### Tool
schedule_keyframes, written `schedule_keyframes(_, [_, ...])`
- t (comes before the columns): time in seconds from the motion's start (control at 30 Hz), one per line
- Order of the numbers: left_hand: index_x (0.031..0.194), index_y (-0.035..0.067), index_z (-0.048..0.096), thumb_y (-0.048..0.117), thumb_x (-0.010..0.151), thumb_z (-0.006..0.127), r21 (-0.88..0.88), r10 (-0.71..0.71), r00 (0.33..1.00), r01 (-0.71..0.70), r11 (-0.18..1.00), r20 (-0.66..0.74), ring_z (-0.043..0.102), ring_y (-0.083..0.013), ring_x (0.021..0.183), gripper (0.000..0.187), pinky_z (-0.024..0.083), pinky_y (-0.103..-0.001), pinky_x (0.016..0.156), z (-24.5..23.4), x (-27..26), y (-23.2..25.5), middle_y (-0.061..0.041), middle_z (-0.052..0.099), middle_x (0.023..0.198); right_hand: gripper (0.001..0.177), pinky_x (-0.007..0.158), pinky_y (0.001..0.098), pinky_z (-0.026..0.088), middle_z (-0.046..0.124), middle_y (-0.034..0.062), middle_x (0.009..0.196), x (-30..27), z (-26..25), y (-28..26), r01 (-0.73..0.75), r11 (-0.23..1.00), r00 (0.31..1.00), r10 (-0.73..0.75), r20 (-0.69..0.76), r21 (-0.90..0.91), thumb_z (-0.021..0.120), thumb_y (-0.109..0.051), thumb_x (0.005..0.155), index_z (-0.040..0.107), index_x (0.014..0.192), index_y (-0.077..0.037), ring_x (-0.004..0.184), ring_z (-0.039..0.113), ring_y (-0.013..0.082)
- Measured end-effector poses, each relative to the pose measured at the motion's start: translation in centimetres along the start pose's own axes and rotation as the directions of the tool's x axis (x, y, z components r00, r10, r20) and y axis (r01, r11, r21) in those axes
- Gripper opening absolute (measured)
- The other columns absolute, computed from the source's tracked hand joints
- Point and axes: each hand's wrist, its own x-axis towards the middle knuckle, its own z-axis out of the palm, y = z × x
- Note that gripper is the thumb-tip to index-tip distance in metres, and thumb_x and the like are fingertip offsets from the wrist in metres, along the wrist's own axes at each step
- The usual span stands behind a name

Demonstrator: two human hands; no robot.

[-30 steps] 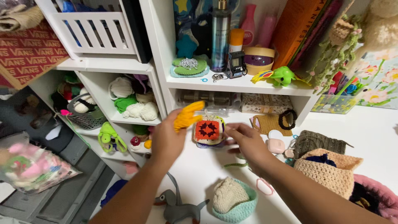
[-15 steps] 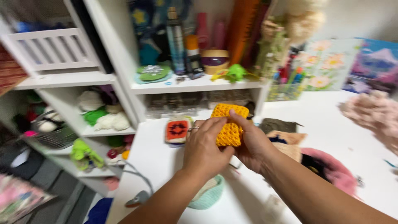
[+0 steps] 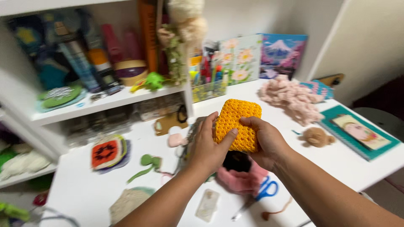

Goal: The person organizes small crocheted items on a white desk, picking up and placing them into a clear zippered bag. They handle several colorful crocheted pouches and a stuffed toy, arranging them on the desk and inside the bag.

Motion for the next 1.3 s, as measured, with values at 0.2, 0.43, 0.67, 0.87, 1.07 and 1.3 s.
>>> schedule_keyframes(0.2, [0.139, 0.006, 0.051, 0.044, 0.078, 0.078, -0.258, -0.214, 0.938, 0.286, 0.923, 0.275, 0.072, -0.0220, 0.101, 0.076, 0.061, -0.032, 0.082, 6.6, 1.3, 1.2, -0.014, 0.067, 0.116, 0.041, 0.097, 0.0456, 0.056, 0.072, 0.0157, 0.114, -1.6, -5.3, -2.7, 0.065, 0.997, 0.994, -0.063, -0.085, 0.030, 0.054, -0.020, 0.090, 0.058, 0.127, -0.002, 0.104, 0.071, 0.0283])
schedule_keyframes(0.43, [0.135, 0.005, 0.056, 0.048, 0.080, 0.075, -0.289, -0.359, 0.788, 0.543, 0.789, 0.500, 0.071, -0.0177, 0.089, 0.073, 0.058, -0.031, 0.072, 12.6, 2.1, 4.6, -0.012, 0.071, 0.108, 0.043, 0.101, 0.0479, 0.054, 0.070, 0.0150, 0.117, -3.7, -10.5, -5.6, 0.094, 0.993, 0.977, -0.079, -0.197, 0.069, 0.054, -0.021, 0.091, 0.056, 0.130, -0.002, 0.108, 0.070, 0.0284])
schedule_keyframes(0.67, [0.134, 0.009, 0.061, 0.071, 0.086, 0.053, -0.230, -0.378, 0.665, 0.639, 0.734, 0.644, 0.066, -0.0141, 0.096, 0.079, 0.049, -0.033, 0.085, 18.1, 2.9, 7.3, -0.005, 0.072, 0.113, 0.048, 0.104, 0.0474, 0.052, 0.069, 0.0142, 0.123, -5.4, -15.6, -9.2, 0.197, 0.976, 0.939, -0.161, -0.303, 0.090, 0.052, -0.019, 0.090, 0.054, 0.135, -0.003, 0.113, 0.069, 0.0274])
schedule_keyframes(0.87, [0.134, 0.013, 0.059, 0.078, 0.088, 0.031, -0.183, -0.311, 0.611, 0.611, 0.770, 0.728, 0.070, -0.0190, 0.096, 0.085, 0.043, -0.038, 0.095, 24.0, 3.0, 7.6, -0.009, 0.072, 0.111, 0.047, 0.106, 0.0470, 0.051, 0.069, 0.0172, 0.125, -5.4, -20.5, -13.1, 0.256, 0.964, 0.917, -0.219, -0.334, 0.071, 0.052, -0.020, 0.091, 0.054, 0.133, 0.000, 0.116, 0.068, 0.0292])
schedule_keyframes(1.07, [0.128, 0.009, 0.056, 0.073, 0.093, 0.035, -0.177, -0.321, 0.487, 0.730, 0.660, 0.812, 0.067, -0.0239, 0.091, 0.076, 0.050, -0.050, 0.092, 26.7, 2.2, 8.8, -0.009, 0.065, 0.105, 0.045, 0.107, 0.0449, 0.050, 0.068, 0.0132, 0.125, -6.0, -23.6, -15.0, 0.305, 0.949, 0.878, -0.247, -0.410, 0.081, 0.054, -0.021, 0.091, 0.056, 0.132, -0.003, 0.117, 0.067, 0.0278])
schedule_keyframes(1.3, [0.135, 0.005, 0.059, 0.062, 0.094, 0.054, -0.196, -0.235, 0.240, 0.961, 0.195, 0.942, 0.065, -0.0257, 0.101, 0.070, 0.054, -0.051, 0.095, 28.5, 4.1, 10.6, -0.010, 0.067, 0.112, 0.047, 0.107, 0.0438, 0.049, 0.069, 0.0129, 0.126, -6.3, -24.9, -13.9, 0.328, 0.944, 0.834, -0.266, -0.484, 0.046, 0.051, -0.032, 0.098, 0.057, 0.135, -0.004, 0.117, 0.067, 0.0265])
